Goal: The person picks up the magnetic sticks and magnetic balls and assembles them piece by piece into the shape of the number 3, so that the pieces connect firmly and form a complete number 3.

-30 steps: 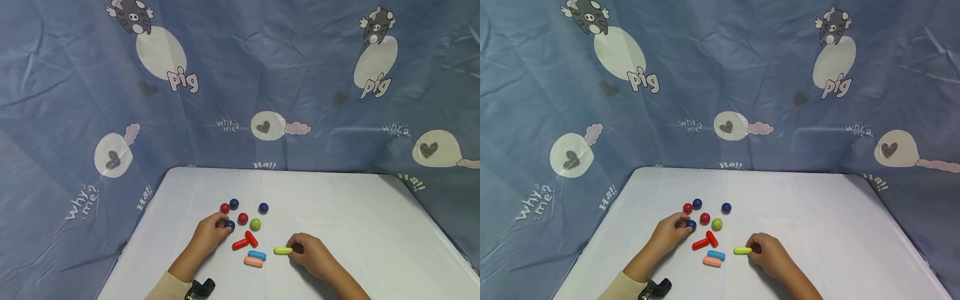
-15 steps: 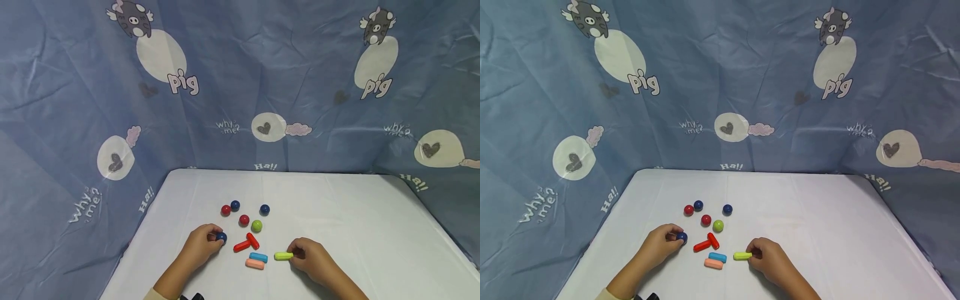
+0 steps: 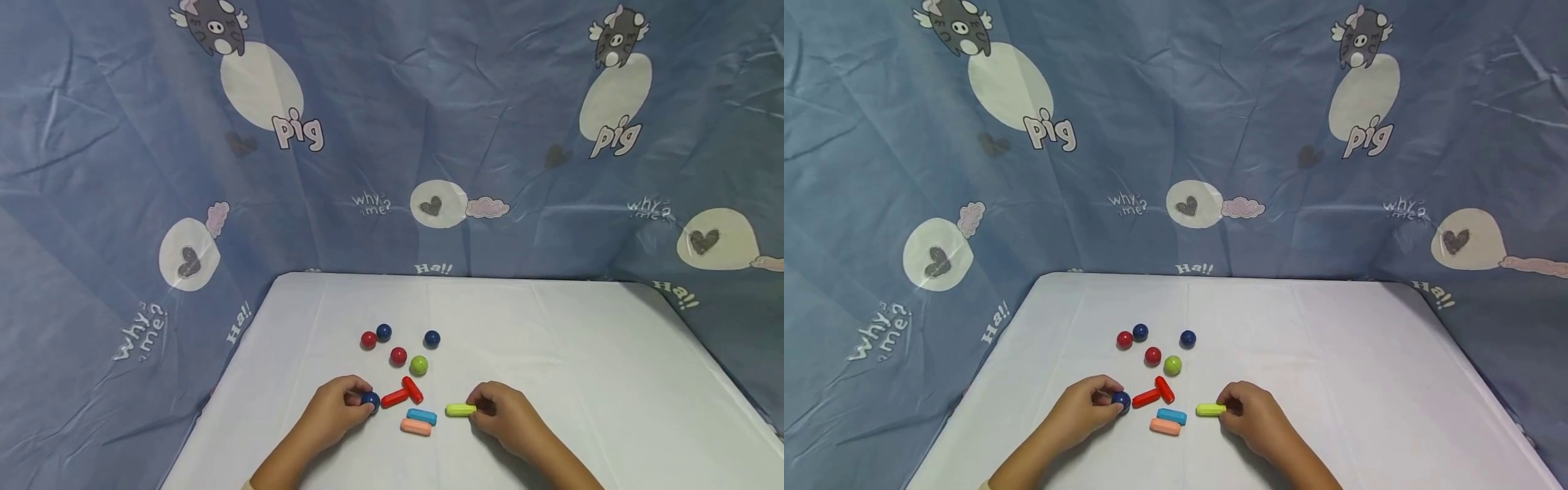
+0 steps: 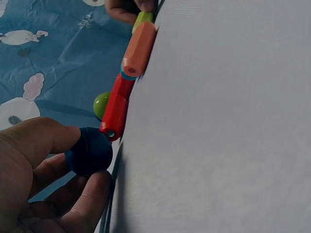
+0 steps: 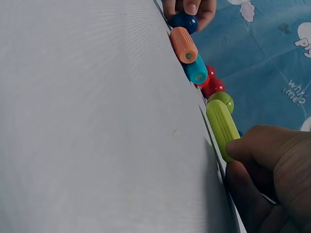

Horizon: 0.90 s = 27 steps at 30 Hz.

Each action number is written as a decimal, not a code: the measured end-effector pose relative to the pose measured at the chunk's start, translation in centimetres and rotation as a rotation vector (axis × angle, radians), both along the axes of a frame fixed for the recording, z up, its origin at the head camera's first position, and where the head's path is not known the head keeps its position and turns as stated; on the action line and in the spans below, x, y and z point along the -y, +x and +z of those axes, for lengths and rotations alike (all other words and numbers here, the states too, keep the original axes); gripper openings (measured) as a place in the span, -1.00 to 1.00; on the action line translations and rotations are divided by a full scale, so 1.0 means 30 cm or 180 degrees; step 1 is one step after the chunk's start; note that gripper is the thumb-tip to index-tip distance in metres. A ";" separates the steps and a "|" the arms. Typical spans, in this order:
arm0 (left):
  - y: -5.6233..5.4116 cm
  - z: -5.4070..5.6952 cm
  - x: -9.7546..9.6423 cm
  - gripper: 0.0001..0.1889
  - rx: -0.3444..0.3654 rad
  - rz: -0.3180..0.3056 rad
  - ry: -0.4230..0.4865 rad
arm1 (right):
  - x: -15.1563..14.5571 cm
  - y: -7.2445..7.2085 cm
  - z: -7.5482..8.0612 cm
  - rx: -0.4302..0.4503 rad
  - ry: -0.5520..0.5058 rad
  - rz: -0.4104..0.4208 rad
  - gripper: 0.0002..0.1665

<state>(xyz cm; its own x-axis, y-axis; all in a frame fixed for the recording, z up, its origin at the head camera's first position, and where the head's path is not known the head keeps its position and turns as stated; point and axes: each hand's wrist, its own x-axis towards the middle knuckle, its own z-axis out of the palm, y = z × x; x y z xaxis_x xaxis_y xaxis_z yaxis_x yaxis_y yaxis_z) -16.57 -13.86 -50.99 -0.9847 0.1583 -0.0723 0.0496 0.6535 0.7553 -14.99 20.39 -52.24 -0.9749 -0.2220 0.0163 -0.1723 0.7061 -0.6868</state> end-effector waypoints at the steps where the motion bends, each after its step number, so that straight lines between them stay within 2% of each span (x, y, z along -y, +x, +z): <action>1: -0.001 -0.002 -0.001 -0.75 -0.0009 0.0003 0.0007 | 0.001 -0.001 0.000 -0.0001 -0.0015 -0.0005 -0.72; 9: -0.049 -0.008 -0.012 -0.76 -0.0172 0.0097 -0.0034 | 0.011 -0.020 0.002 -0.0035 0.0004 -0.0048 -0.71; 15: -0.097 -0.015 -0.037 -0.76 -0.0260 -0.0024 -0.0055 | 0.021 -0.051 0.007 -0.0036 0.0007 -0.0067 -0.71; 19: -0.130 -0.017 -0.064 -0.76 -0.0326 -0.0102 0.0005 | 0.037 -0.085 0.016 -0.0015 -0.0033 -0.0205 -0.71; 23: -0.154 -0.024 -0.088 -0.76 -0.0300 -0.0155 0.0029 | 0.055 -0.112 0.028 0.0033 -0.0060 -0.0325 -0.71; 27: -0.171 -0.025 -0.106 -0.76 -0.0290 -0.0145 0.0021 | 0.070 -0.129 0.032 -0.0009 -0.0127 -0.0317 -0.72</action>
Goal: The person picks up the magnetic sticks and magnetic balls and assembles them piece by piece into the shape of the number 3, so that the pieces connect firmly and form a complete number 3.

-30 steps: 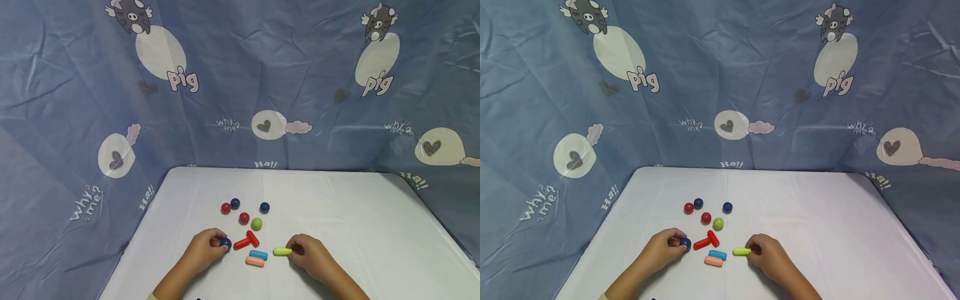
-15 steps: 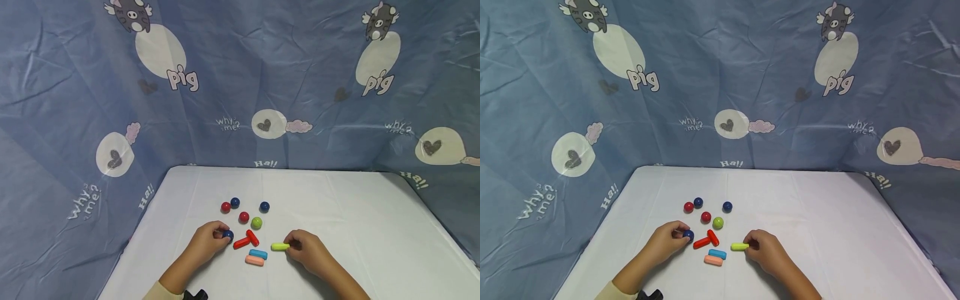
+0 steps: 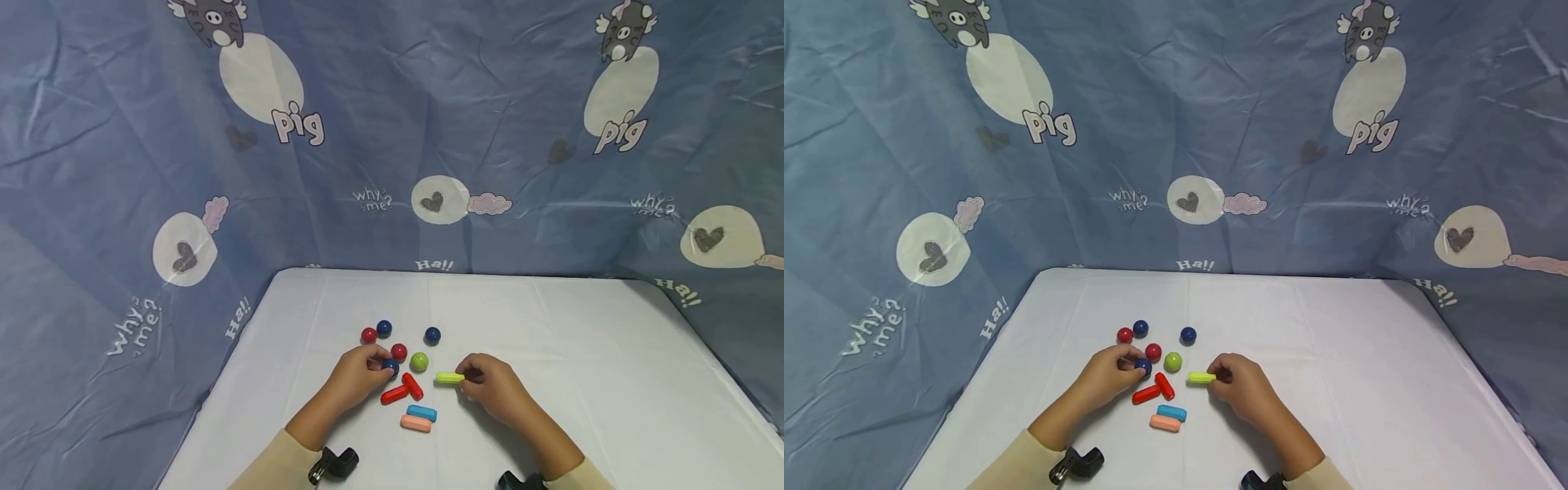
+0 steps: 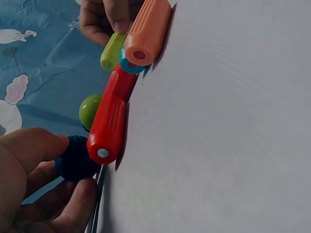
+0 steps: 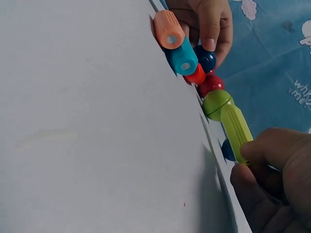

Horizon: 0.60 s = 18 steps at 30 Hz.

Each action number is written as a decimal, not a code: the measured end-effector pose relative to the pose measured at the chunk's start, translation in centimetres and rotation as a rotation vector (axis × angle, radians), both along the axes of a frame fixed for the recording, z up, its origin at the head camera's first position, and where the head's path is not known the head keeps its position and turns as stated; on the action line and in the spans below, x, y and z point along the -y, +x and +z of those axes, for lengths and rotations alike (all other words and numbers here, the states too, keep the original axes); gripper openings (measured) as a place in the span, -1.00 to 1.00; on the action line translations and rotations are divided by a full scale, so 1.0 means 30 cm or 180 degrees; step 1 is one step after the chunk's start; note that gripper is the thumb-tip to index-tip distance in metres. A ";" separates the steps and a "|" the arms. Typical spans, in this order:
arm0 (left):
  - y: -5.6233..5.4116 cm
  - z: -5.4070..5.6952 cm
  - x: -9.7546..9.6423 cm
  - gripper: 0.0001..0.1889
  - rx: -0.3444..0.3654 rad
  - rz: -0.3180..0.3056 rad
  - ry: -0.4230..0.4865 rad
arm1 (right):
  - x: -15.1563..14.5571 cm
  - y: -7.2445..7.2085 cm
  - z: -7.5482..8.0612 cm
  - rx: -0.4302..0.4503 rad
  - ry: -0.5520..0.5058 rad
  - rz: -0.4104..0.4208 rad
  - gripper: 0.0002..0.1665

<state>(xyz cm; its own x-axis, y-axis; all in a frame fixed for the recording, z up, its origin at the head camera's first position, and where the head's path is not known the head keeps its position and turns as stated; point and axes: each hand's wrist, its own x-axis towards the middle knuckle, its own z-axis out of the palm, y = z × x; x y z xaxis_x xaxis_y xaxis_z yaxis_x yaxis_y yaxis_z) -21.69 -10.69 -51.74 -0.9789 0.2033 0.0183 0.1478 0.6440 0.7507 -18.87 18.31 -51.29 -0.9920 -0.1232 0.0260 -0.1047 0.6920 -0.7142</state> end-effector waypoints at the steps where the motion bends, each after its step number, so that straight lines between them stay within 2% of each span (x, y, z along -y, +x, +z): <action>1: -0.004 -0.001 -0.003 -0.76 -0.0011 -0.0005 -0.0002 | 0.002 -0.004 -0.003 -0.0016 -0.0014 0.0010 -0.72; 9: -0.016 0.002 -0.017 -0.75 0.0115 0.0061 0.0039 | 0.020 -0.028 -0.023 -0.0078 -0.0093 0.0107 -0.73; 18: -0.013 -0.005 -0.029 -0.75 0.0192 0.0001 0.0139 | 0.045 -0.040 -0.024 -0.0090 -0.0092 0.0133 -0.73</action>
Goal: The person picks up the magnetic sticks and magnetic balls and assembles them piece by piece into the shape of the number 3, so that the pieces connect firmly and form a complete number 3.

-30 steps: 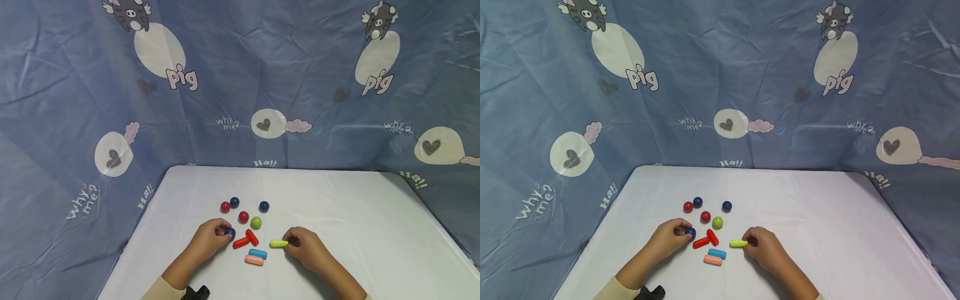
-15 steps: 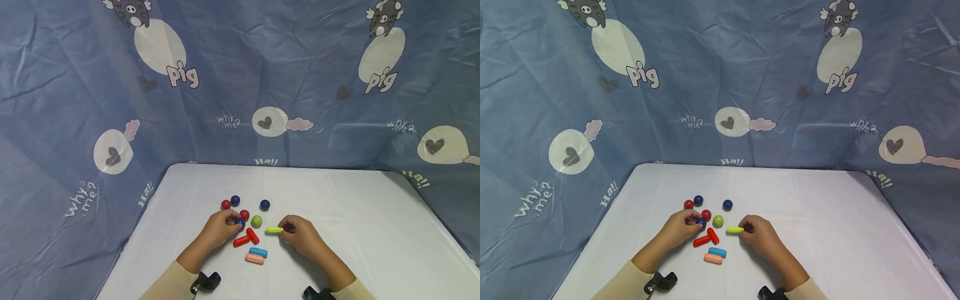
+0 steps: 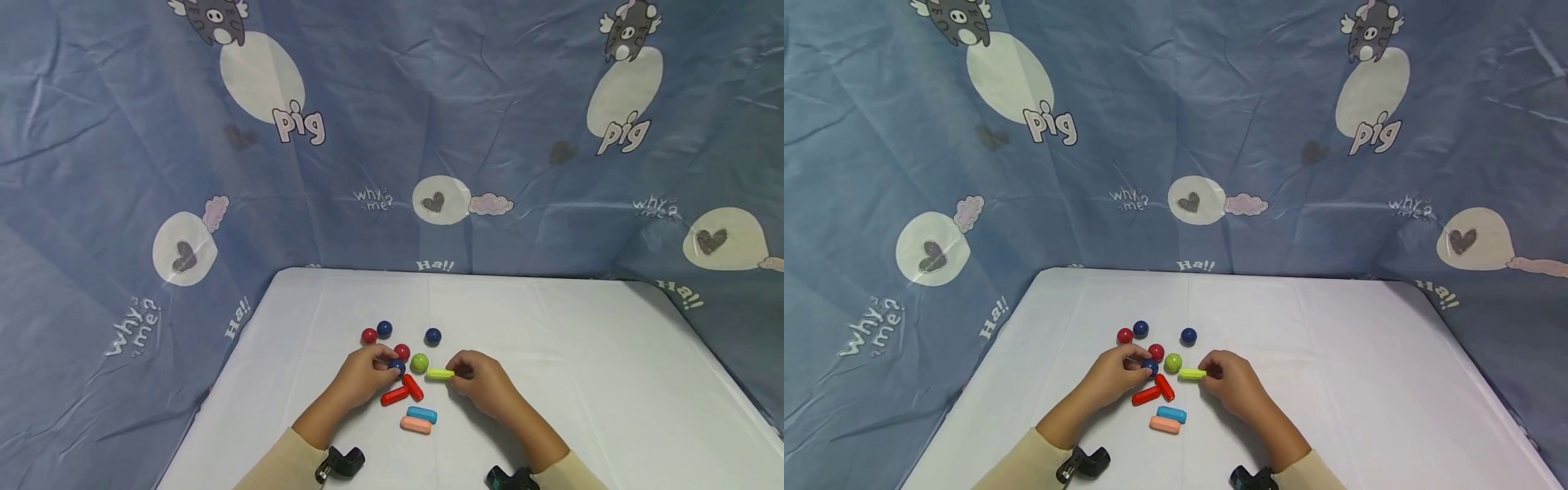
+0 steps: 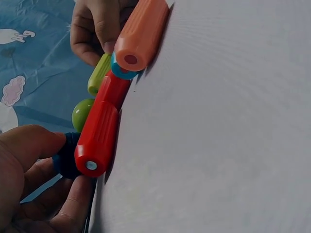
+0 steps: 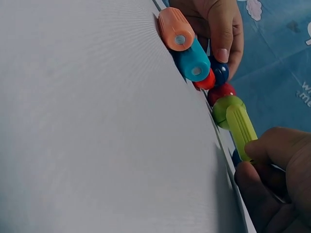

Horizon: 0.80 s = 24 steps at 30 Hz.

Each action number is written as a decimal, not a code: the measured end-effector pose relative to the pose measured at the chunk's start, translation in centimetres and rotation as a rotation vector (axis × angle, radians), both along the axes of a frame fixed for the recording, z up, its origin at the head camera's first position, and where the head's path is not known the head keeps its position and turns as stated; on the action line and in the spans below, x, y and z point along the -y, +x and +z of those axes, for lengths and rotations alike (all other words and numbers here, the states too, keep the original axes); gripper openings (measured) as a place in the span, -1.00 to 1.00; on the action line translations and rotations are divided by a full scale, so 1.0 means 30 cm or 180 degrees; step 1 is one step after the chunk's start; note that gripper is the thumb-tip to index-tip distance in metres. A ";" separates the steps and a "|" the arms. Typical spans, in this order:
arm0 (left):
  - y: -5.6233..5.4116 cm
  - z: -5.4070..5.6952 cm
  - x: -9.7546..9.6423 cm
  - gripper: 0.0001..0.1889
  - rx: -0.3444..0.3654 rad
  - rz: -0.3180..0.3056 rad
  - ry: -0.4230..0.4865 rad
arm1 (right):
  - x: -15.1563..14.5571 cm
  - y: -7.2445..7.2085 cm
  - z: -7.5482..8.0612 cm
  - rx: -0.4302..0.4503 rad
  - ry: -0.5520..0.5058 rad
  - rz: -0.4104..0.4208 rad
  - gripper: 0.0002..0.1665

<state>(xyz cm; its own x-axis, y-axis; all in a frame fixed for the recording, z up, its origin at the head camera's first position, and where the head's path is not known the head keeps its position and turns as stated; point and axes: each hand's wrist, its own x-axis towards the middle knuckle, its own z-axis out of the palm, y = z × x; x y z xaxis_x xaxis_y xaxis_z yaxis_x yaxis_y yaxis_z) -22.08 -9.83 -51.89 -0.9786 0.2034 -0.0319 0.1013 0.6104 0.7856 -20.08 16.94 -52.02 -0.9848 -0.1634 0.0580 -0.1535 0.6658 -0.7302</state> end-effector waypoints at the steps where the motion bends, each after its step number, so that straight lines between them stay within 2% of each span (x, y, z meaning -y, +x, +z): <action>1: 0.001 -0.002 -0.001 -0.75 0.0010 0.0006 0.0007 | 0.001 -0.001 -0.002 0.0006 0.0005 -0.0002 -0.73; 12: 0.009 -0.012 -0.010 -0.77 0.0114 0.0077 0.0117 | 0.012 -0.007 -0.009 0.0013 -0.0038 0.0037 -0.75; 24: 0.016 -0.013 -0.010 -0.75 0.0111 -0.0046 0.0132 | 0.045 -0.014 0.000 0.0056 -0.0008 0.0058 -0.77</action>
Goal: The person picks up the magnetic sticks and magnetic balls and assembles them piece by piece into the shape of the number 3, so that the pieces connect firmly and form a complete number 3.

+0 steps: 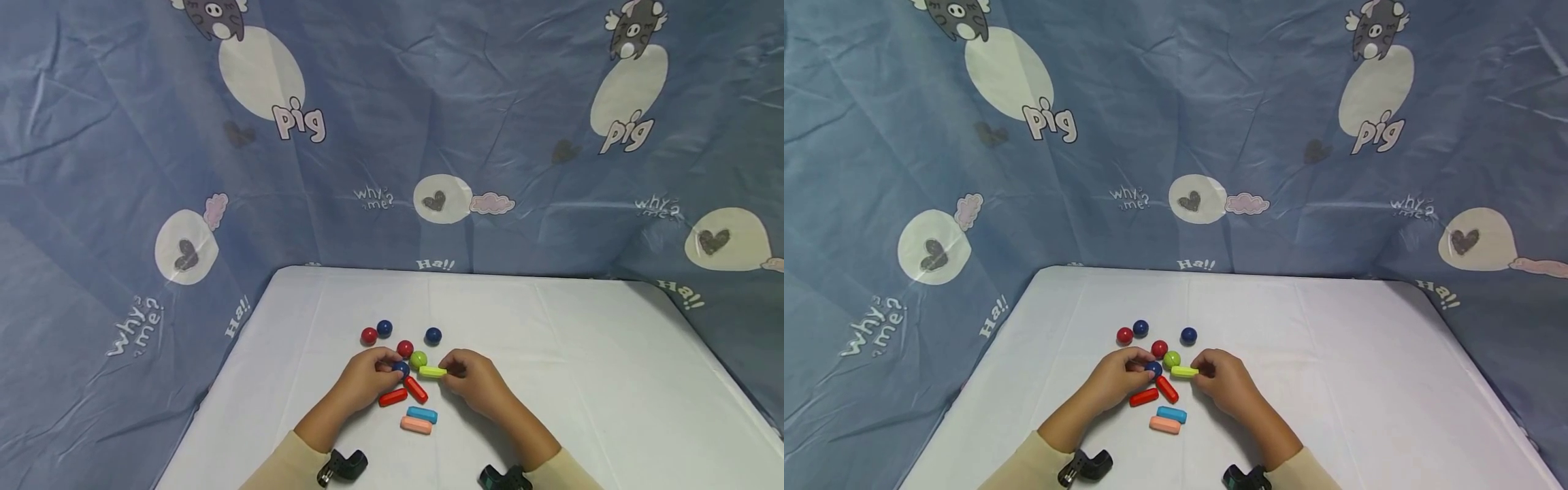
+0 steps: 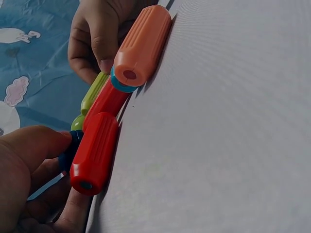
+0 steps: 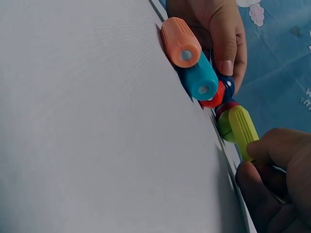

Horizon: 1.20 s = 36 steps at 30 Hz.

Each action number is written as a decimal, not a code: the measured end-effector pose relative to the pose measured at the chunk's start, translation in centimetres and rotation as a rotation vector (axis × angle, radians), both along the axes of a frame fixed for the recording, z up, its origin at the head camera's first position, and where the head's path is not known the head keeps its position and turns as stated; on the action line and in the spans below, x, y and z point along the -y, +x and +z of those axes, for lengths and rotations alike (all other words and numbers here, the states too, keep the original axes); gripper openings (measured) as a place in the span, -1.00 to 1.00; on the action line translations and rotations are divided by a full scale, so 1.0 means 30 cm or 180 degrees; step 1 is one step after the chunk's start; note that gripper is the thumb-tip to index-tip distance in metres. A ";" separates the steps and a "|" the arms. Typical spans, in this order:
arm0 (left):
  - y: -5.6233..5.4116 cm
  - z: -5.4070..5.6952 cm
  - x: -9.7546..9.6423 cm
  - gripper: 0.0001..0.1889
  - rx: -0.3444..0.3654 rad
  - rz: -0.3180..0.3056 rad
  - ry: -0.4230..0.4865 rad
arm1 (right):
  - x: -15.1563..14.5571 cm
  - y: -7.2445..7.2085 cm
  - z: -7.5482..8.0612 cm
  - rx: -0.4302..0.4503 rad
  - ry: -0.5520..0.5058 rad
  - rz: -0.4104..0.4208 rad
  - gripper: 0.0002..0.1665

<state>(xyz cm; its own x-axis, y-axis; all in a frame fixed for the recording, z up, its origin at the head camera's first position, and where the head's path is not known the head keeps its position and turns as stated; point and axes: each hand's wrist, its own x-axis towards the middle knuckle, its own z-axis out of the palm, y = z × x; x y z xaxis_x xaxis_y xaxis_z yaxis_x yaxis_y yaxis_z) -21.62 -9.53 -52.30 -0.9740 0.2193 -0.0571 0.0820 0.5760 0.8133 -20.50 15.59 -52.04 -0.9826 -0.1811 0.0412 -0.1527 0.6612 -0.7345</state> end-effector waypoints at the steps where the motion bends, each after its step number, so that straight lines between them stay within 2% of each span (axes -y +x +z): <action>1: 0.000 0.000 0.000 -0.75 0.0004 -0.0006 -0.0007 | 0.002 0.000 0.000 -0.0001 -0.0002 0.0009 -0.77; 15: 0.002 -0.002 0.003 -0.70 -0.0025 -0.0228 -0.0057 | 0.025 -0.006 -0.009 -0.0122 0.0029 0.0187 -0.80; 18: 0.004 -0.002 0.002 -0.71 -0.0027 -0.0244 -0.0073 | 0.031 -0.004 -0.007 -0.0103 0.0048 0.0160 -0.80; 21: 0.005 0.000 0.000 -0.71 -0.0015 -0.0245 -0.0084 | 0.040 0.007 0.000 -0.0023 0.0037 -0.0006 -0.77; 25: 0.005 0.002 -0.001 -0.71 0.0013 -0.0253 -0.0092 | 0.058 0.046 0.022 0.0171 -0.0001 -0.0247 -0.73; 30: 0.001 0.000 0.000 -0.71 0.0011 -0.0266 -0.0066 | 0.095 0.095 0.037 0.0377 0.0026 -0.0222 -0.78; 36: -0.003 -0.005 0.002 -0.72 -0.0012 -0.0258 -0.0060 | 0.136 0.105 0.035 0.0468 0.0174 -0.0166 -0.79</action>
